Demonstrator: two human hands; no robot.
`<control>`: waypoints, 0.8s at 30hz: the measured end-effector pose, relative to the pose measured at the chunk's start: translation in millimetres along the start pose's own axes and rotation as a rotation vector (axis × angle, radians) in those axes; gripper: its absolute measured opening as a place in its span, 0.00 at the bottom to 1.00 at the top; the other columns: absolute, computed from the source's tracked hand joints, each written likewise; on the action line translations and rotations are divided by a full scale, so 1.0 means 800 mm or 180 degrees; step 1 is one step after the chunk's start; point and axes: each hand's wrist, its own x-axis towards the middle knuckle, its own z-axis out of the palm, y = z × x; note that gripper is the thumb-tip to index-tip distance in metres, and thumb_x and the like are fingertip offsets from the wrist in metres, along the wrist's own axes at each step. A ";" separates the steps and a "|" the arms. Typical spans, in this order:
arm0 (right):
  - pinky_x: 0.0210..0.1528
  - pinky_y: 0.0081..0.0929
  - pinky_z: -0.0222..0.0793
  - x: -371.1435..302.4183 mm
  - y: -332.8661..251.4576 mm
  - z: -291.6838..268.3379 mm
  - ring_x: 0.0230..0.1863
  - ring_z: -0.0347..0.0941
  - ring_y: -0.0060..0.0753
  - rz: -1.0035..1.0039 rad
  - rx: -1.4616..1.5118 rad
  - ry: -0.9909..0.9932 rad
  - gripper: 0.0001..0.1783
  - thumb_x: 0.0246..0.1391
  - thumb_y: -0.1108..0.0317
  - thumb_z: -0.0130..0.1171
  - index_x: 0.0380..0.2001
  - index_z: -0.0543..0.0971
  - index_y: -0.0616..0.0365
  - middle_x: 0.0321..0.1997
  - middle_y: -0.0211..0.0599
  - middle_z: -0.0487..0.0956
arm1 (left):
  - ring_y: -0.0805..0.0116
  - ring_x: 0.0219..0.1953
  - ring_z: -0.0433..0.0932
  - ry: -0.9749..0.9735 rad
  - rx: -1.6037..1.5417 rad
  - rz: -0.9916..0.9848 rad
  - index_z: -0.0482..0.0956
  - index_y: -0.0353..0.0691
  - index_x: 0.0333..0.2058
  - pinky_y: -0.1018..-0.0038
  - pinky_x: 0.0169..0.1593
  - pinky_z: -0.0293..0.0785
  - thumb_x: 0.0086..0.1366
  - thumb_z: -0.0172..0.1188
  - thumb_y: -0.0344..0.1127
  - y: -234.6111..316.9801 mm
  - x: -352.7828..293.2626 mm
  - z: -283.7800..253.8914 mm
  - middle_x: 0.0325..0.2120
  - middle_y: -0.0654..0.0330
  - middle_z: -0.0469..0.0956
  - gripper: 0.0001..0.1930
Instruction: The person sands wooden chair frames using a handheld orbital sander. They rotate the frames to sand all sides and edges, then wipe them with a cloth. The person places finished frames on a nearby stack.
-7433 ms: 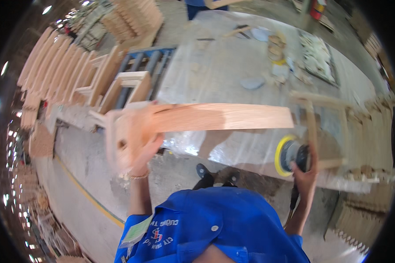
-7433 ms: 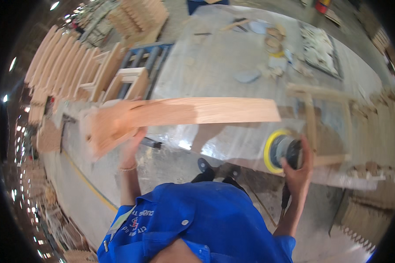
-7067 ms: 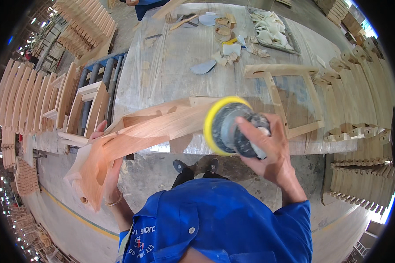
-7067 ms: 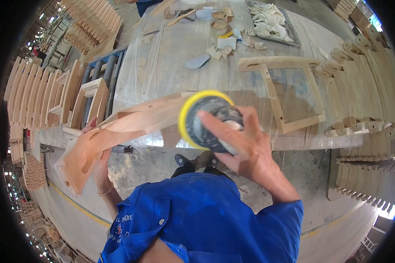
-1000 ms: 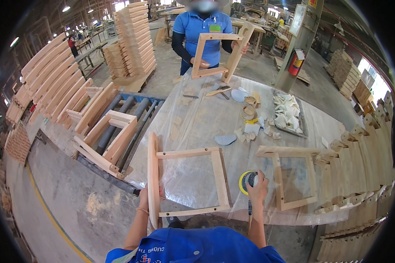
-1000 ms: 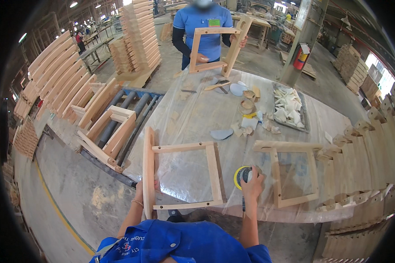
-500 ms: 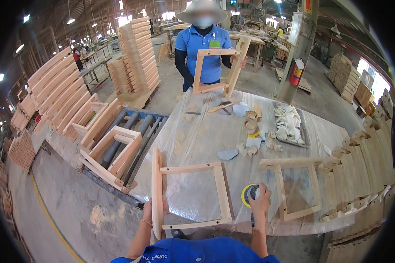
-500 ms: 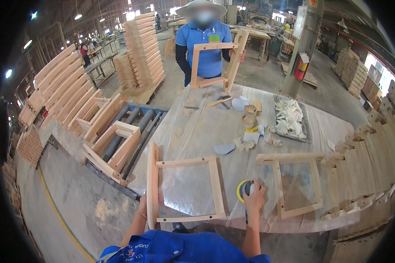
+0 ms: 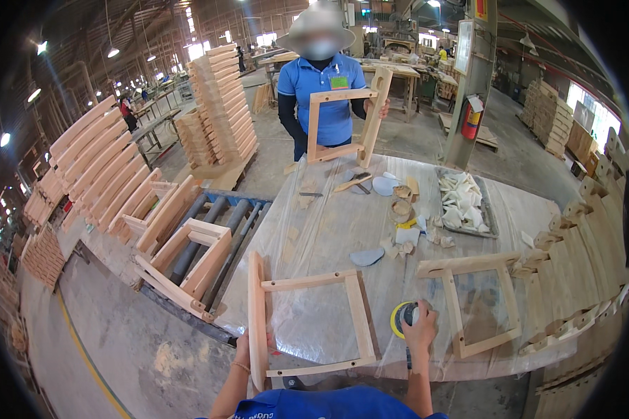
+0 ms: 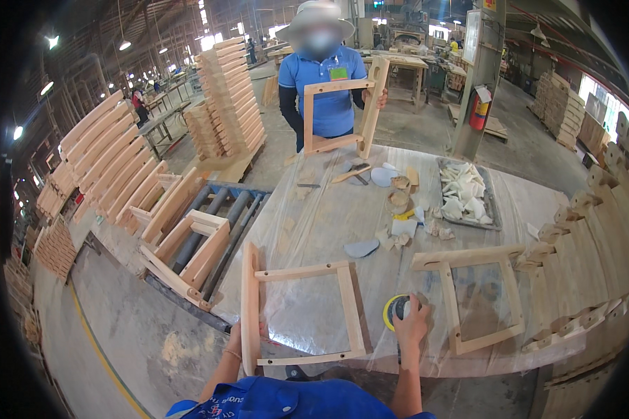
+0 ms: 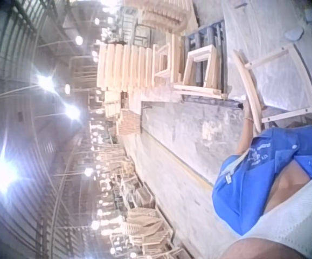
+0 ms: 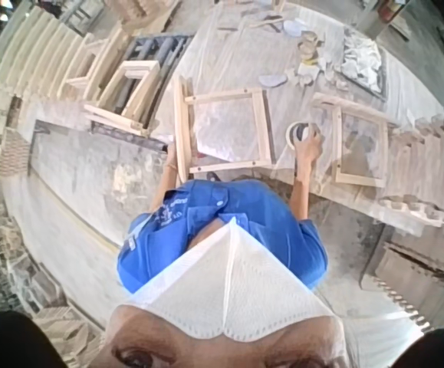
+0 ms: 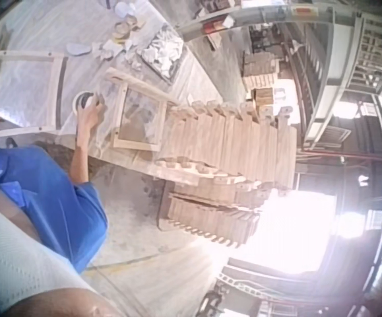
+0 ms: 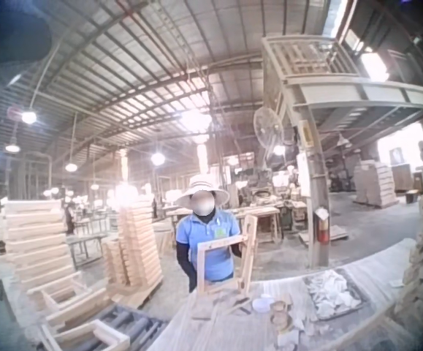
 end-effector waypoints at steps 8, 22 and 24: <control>0.50 0.46 0.73 0.001 0.002 0.000 0.52 0.74 0.56 0.0031 -0.0057 -0.0054 0.43 0.40 0.67 0.73 0.62 0.68 0.41 0.55 0.46 0.67 | 0.58 0.28 0.82 0.0273 0.0218 -0.0150 0.76 0.30 0.47 0.67 0.34 0.82 0.73 0.40 0.46 0.002 0.001 0.000 0.32 0.48 0.82 0.24; 0.52 0.46 0.72 0.002 0.011 0.006 0.54 0.72 0.56 0.0051 0.0044 -0.0082 0.44 0.37 0.66 0.74 0.62 0.68 0.40 0.55 0.46 0.68 | 0.56 0.31 0.83 0.0034 0.0134 0.0072 0.77 0.29 0.46 0.65 0.36 0.82 0.73 0.40 0.45 0.001 -0.004 0.004 0.33 0.46 0.82 0.24; 0.53 0.46 0.72 0.002 0.009 0.005 0.55 0.72 0.55 0.0026 0.0016 -0.0053 0.44 0.37 0.66 0.74 0.61 0.69 0.41 0.55 0.46 0.68 | 0.56 0.30 0.83 -0.0035 0.0074 0.0064 0.78 0.31 0.46 0.65 0.36 0.82 0.73 0.41 0.45 0.002 -0.003 0.002 0.33 0.46 0.82 0.23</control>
